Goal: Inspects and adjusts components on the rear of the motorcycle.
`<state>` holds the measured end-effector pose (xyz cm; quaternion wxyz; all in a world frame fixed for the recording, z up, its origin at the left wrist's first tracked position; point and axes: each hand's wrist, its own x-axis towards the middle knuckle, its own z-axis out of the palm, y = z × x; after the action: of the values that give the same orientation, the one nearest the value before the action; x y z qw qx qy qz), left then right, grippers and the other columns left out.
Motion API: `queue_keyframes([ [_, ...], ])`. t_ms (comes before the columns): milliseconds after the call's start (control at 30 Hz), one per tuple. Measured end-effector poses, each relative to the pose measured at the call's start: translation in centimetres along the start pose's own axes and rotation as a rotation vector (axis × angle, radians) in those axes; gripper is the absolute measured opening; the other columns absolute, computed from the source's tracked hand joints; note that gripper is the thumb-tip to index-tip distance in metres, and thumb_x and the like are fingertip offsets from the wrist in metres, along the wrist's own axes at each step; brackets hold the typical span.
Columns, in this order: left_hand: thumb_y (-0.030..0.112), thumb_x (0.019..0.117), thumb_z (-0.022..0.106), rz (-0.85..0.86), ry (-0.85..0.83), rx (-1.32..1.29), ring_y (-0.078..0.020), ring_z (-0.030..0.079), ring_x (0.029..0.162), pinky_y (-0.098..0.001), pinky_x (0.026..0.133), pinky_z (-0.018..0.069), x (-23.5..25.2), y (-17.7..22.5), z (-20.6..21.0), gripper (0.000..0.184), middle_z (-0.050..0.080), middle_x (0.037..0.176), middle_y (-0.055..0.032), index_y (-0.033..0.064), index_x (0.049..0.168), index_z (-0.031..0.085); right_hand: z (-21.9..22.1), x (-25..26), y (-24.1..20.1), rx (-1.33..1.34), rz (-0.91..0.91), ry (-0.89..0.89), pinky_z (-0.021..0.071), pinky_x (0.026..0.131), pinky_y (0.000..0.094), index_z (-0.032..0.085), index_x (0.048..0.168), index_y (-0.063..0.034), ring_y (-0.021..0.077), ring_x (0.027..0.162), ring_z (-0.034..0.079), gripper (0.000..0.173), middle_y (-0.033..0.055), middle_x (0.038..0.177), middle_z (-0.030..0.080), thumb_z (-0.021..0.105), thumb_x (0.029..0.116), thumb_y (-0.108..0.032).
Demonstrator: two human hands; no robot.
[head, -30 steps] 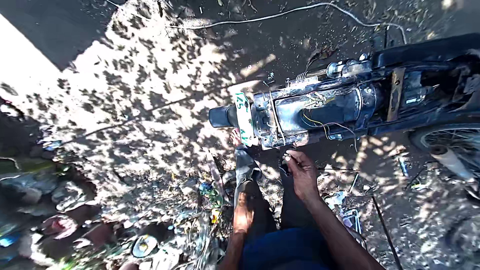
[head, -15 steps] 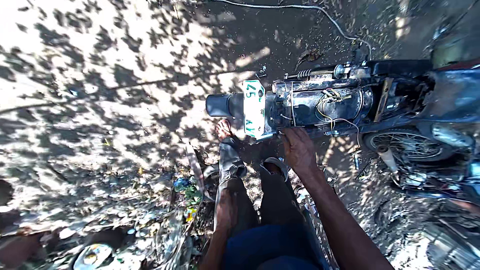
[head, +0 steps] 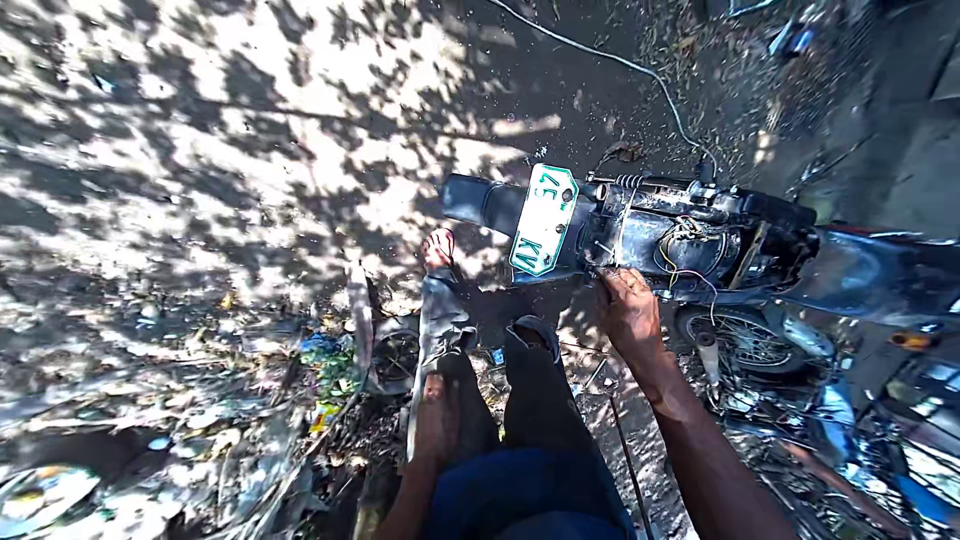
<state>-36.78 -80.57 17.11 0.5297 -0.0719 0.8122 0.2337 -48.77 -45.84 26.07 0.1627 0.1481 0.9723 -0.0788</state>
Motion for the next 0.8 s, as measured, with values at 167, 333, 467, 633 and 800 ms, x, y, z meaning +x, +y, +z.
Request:
queue_keyframes([
  [167,0.033,0.1086,0.044,-0.006,-0.004,-0.051,-0.0359,0.060,0.129,-0.0514,0.111,0.0457,0.0,-1.0,0.3,0.049,0.060,0.136,-0.0250,-0.0036,0.139,0.055,-0.1,0.4,-0.3,-0.095,0.020,-0.045,0.0589,0.086,0.0501,0.074,0.107,-0.0024,0.0345,0.096,0.071,0.027,0.0173,0.096,0.073,0.060,0.1020,-0.024],
  [333,0.033,0.1091,0.043,0.013,0.030,-0.072,-0.0378,0.058,0.131,-0.0532,0.111,0.0450,-0.2,-1.6,0.3,0.051,0.059,0.140,-0.0257,-0.0046,0.142,0.052,0.3,0.6,-0.5,-0.185,-0.036,-0.007,0.0581,0.079,0.0506,0.068,0.091,-0.0006,0.0358,0.093,0.069,0.035,0.0181,0.090,0.067,0.055,0.1033,-0.031],
  [467,0.033,0.1087,0.043,0.012,0.044,-0.080,-0.0378,0.061,0.126,-0.0538,0.108,0.0473,-0.3,-2.0,0.5,0.049,0.061,0.135,-0.0249,-0.0035,0.140,0.053,0.8,1.5,-1.1,-0.328,0.051,-0.027,0.0568,0.069,0.0491,0.067,0.081,-0.0045,0.0336,0.085,0.070,0.048,0.0148,0.082,0.068,0.044,0.1061,-0.039],
  [633,0.034,0.1088,0.043,-0.002,0.042,-0.091,-0.0371,0.061,0.127,-0.0548,0.108,0.0469,-0.3,-2.0,0.5,0.049,0.061,0.135,-0.0246,-0.0026,0.141,0.053,-0.6,1.9,-1.9,-0.343,0.237,-0.214,0.0558,0.067,0.0551,0.069,0.082,-0.0063,0.0367,0.082,0.073,0.070,0.0164,0.079,0.071,0.032,0.1054,-0.061],
  [800,0.036,0.1089,0.042,-0.020,0.030,-0.089,-0.0359,0.060,0.128,-0.0545,0.109,0.0464,-0.3,-2.1,0.5,0.050,0.061,0.137,-0.0232,-0.0009,0.141,0.054,-0.4,0.6,-1.3,-0.333,0.068,-0.033,0.0576,0.081,0.0510,0.065,0.104,0.0010,0.0366,0.100,0.069,0.058,0.0205,0.103,0.068,0.047,0.1016,-0.054],
])
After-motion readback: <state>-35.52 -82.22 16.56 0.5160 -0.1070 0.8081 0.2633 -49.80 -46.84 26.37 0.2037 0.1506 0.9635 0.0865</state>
